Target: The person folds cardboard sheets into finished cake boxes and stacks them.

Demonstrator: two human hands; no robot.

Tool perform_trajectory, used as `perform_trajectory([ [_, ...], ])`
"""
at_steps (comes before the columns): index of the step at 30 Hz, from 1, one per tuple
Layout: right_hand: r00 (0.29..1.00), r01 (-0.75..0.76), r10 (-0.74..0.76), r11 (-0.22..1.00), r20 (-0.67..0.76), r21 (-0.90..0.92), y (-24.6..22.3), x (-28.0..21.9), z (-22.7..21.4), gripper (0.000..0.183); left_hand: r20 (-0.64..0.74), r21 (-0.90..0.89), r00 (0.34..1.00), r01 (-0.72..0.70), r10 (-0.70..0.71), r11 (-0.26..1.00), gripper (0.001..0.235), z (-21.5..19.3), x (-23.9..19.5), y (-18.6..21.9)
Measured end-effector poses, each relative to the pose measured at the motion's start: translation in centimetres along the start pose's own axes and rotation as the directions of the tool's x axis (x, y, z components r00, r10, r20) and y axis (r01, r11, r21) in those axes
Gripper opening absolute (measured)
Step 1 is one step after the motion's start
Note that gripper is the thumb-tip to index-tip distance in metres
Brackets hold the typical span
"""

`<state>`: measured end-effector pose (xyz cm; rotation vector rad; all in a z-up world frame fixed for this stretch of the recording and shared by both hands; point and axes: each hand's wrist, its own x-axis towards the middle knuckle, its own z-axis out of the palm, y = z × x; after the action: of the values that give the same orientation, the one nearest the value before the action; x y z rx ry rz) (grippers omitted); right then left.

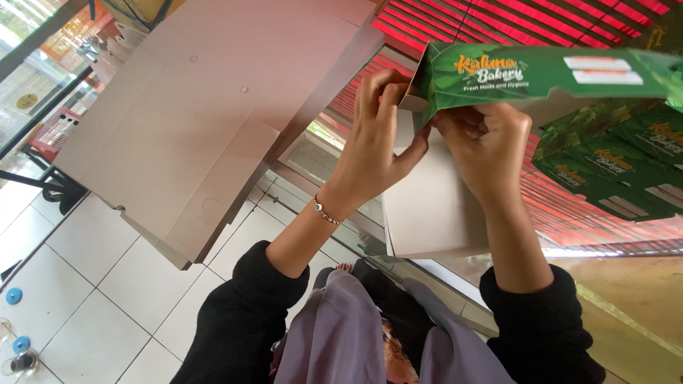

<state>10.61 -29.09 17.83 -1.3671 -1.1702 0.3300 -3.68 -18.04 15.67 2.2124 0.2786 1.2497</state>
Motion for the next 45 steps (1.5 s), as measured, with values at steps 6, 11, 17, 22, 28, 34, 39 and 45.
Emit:
perform_trajectory([
  [6,0.971,0.177,-0.216,0.938,-0.101,-0.300,-0.1,-0.3,1.3,0.016,-0.062,-0.032,0.998,-0.009,0.007,0.999,0.059,0.3,-0.2,-0.2],
  [11,0.941,0.230,-0.305,0.894,-0.146,-0.384,0.3,-0.1,2.1,0.019,-0.189,-0.156,0.981,0.007,-0.037,0.988,0.057,1.4,-0.4,-0.3],
  [17,0.952,0.203,-0.273,0.903,-0.141,-0.378,0.3,0.4,2.2,0.018,-0.201,-0.076,0.979,0.009,-0.025,0.997,0.053,1.3,-0.4,-0.5],
  [22,0.963,0.259,-0.269,0.929,-0.002,-0.264,-0.5,1.3,2.1,0.021,-0.222,-0.033,0.975,-0.002,-0.005,0.999,0.050,0.9,-0.2,-0.6],
  [28,0.995,0.105,-0.104,0.993,0.010,-0.057,1.3,2.0,2.0,0.011,-0.218,-0.028,0.976,-0.004,-0.003,1.000,0.037,1.0,0.0,-1.2],
  [34,0.998,-0.055,0.056,0.987,-0.007,0.151,4.4,2.6,1.8,0.011,-0.202,0.003,0.977,0.070,-0.068,0.998,0.025,1.0,0.3,-1.1],
  [39,0.997,-0.021,0.034,0.986,-0.073,0.165,4.7,2.0,1.5,0.014,-0.181,-0.099,0.979,0.071,-0.089,0.993,0.026,0.9,0.6,-1.2],
  [45,0.992,-0.111,0.114,0.993,-0.058,0.051,3.0,1.8,0.1,0.020,-0.138,-0.063,0.990,0.034,-0.043,0.997,0.032,1.2,0.8,-0.2],
])
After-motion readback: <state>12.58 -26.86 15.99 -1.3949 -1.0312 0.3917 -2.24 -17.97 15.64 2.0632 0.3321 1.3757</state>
